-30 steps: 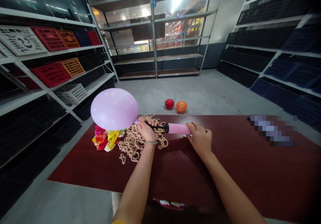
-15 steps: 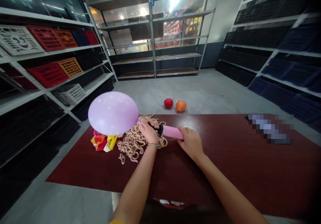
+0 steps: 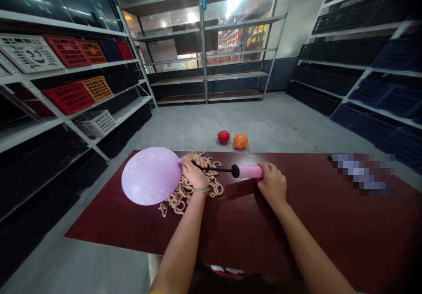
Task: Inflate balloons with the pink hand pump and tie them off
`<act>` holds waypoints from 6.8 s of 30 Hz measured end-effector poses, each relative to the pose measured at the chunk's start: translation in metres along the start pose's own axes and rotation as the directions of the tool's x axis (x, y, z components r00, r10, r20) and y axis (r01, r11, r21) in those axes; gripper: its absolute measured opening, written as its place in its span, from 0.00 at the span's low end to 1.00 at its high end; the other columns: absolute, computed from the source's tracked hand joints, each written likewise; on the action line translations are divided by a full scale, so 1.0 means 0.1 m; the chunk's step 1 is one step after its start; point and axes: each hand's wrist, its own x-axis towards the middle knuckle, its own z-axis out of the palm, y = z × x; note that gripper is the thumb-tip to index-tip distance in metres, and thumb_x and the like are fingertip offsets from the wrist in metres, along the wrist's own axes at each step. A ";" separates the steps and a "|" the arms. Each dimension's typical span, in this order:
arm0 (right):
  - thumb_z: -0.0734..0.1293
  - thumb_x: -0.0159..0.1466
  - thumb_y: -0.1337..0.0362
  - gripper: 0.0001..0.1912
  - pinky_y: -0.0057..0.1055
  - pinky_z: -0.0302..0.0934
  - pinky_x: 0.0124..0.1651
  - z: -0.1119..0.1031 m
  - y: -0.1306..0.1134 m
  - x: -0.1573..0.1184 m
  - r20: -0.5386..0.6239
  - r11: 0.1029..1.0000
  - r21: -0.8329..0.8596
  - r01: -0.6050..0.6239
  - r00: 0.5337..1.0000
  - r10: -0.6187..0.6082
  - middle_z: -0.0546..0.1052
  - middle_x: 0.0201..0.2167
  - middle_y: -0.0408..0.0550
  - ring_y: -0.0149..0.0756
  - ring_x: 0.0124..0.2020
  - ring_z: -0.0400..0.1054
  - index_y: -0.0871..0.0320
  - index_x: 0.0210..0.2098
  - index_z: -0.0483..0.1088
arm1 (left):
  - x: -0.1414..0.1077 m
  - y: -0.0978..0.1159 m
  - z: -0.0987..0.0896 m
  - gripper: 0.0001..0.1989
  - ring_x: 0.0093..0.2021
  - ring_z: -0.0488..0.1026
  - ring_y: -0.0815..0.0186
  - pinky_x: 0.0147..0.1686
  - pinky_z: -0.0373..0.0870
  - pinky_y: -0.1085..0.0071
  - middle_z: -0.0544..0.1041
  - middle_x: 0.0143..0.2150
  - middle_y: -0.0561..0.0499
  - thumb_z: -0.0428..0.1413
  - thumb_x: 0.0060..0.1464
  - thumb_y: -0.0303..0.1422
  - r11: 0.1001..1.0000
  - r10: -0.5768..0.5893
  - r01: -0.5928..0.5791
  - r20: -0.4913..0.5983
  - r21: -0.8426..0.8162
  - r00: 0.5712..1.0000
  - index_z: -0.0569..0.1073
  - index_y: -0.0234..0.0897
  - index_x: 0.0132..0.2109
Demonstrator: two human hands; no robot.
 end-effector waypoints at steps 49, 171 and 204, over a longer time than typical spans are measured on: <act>0.61 0.59 0.71 0.19 0.34 0.52 0.41 0.00 -0.40 -0.12 0.041 0.997 0.018 0.081 0.996 -0.082 0.70 0.43 0.52 0.43 0.42 0.59 0.57 0.49 0.65 | -0.12 -0.23 0.00 0.19 0.15 0.58 0.74 0.17 0.56 0.75 0.58 0.17 0.59 0.50 0.60 0.44 0.997 -0.076 0.075 0.030 0.015 0.997 0.57 0.39 0.26; 0.63 0.61 0.65 0.24 0.29 0.52 0.32 -0.09 -0.42 -0.14 0.222 0.985 0.160 0.065 0.970 -0.100 0.71 0.49 0.48 0.38 0.39 0.69 0.52 0.56 0.59 | -0.14 0.21 0.34 0.18 0.14 0.58 0.73 0.15 0.55 0.75 0.60 0.17 0.58 0.50 0.62 0.44 1.000 -0.002 0.004 0.117 -0.020 0.993 0.58 0.39 0.28; 0.68 0.60 0.53 0.26 0.38 0.59 0.50 -0.12 -0.51 -0.19 0.121 0.907 0.346 0.240 0.947 -0.297 0.74 0.47 0.53 0.45 0.49 0.68 0.56 0.55 0.64 | -0.09 0.27 0.27 0.20 0.22 0.70 0.69 0.25 0.70 0.72 0.69 0.22 0.55 0.50 0.59 0.50 0.960 -0.005 -0.089 0.334 0.266 0.943 0.62 0.38 0.31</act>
